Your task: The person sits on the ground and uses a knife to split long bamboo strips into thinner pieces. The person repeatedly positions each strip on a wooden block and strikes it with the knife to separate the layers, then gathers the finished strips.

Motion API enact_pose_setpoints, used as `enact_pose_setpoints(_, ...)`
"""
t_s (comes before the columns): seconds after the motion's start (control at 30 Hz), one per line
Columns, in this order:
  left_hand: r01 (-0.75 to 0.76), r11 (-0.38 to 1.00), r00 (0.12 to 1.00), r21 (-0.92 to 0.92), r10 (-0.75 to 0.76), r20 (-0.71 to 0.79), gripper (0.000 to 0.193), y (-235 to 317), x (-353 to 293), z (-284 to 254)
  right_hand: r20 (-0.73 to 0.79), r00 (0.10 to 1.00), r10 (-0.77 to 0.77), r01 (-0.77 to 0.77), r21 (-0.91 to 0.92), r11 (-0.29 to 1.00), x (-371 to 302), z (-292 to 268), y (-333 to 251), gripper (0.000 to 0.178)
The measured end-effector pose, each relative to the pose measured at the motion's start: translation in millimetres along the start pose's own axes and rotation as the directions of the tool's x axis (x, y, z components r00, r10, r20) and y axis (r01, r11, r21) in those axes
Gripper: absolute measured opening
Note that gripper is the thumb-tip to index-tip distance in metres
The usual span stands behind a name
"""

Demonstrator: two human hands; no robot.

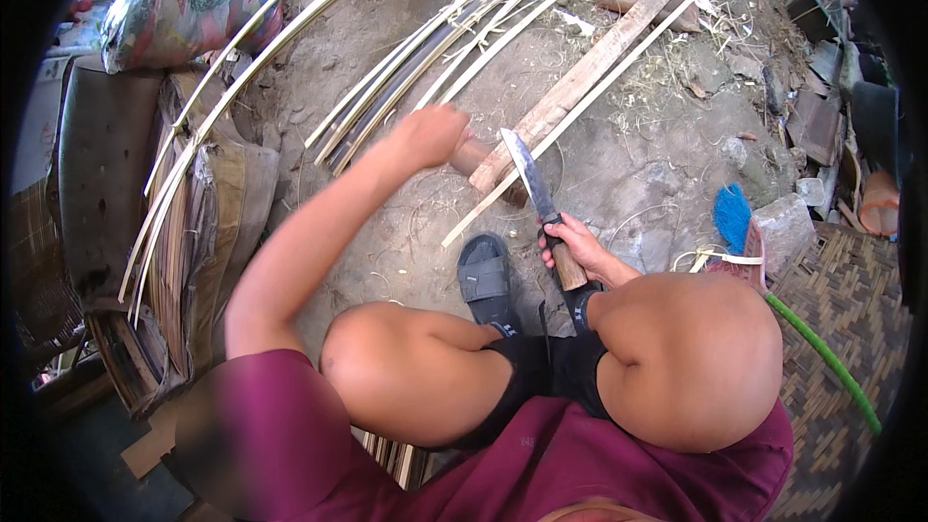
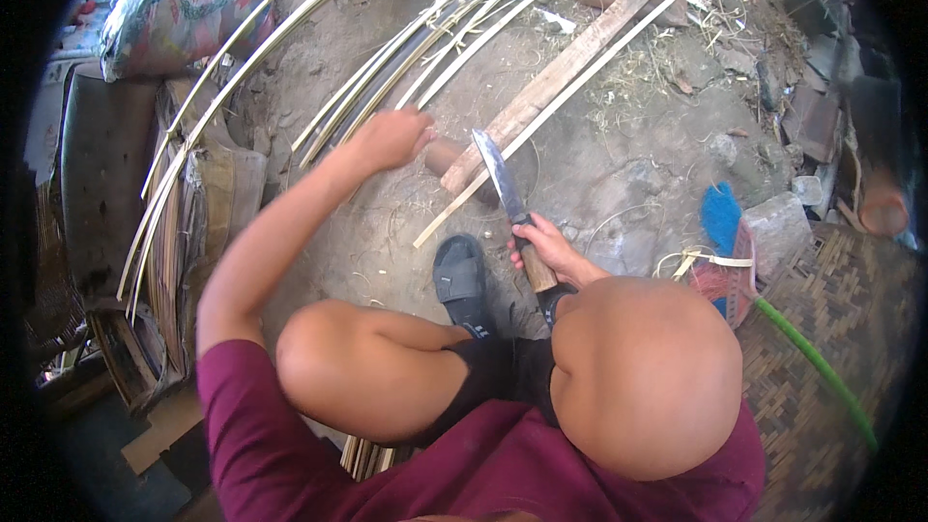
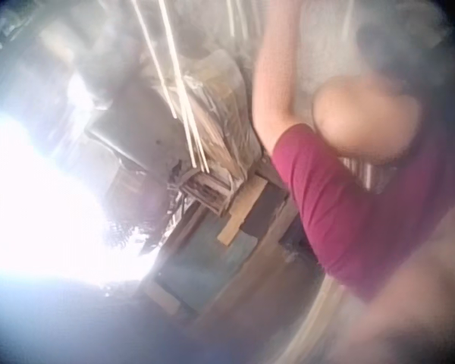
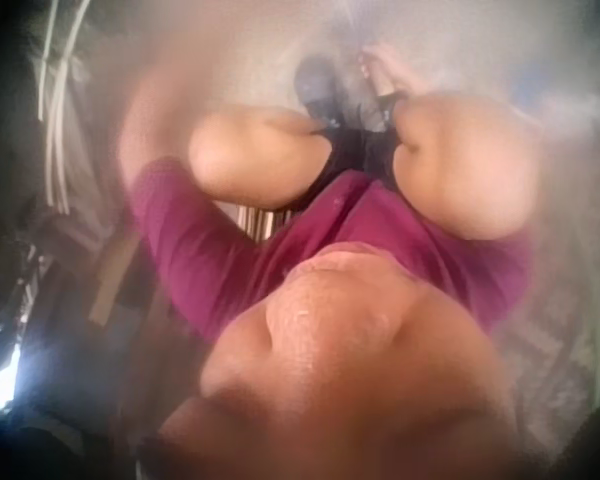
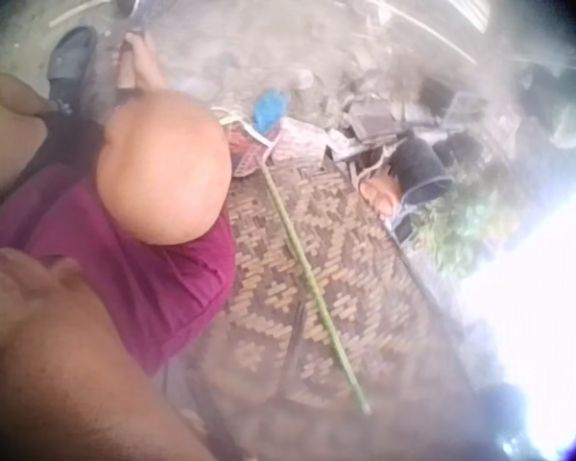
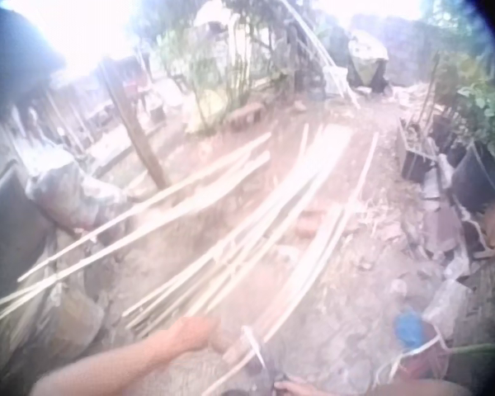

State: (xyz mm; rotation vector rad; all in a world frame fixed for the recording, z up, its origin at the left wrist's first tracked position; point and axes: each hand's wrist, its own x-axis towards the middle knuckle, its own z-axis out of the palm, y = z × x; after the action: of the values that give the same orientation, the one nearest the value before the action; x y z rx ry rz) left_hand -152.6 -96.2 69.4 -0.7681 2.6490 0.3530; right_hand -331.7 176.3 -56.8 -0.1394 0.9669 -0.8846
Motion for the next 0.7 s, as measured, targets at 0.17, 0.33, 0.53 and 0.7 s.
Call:
enact_pose_setpoints(0.17, -0.106, 0.987, 0.991, 0.117, 0.095, 0.099, 0.032, 42.8, 69.3, 7.0, 0.015, 1.0, -0.018, 0.018, 0.003, 1.0, 7.3, 20.1, -2.0, 0.027)
enact_pose_setpoints(0.33, 0.032, 0.984, 0.951, 0.178, 0.025, -0.307, 0.034, 122.8, 140.6, 107.2, 0.133, 0.991, -0.032, 0.063, -0.239, 0.969, 3.8, 13.2, -3.6, 0.031)
enact_pose_setpoints(0.53, 0.142, 0.99, 0.791, 0.027, -0.097, -0.605, 0.031, 129.3, 146.8, 136.6, 0.237, 0.97, 0.055, 0.054, -0.431, 0.901, -9.2, 29.8, -12.2, 0.037)
enact_pose_setpoints(0.7, 0.174, 0.693, 0.79, -0.7, -0.523, -0.321, 0.023, 118.4, 150.5, 76.6, 0.333, 0.943, 0.02, 0.142, -0.454, 0.88, -6.1, 29.3, -14.2, 0.037)
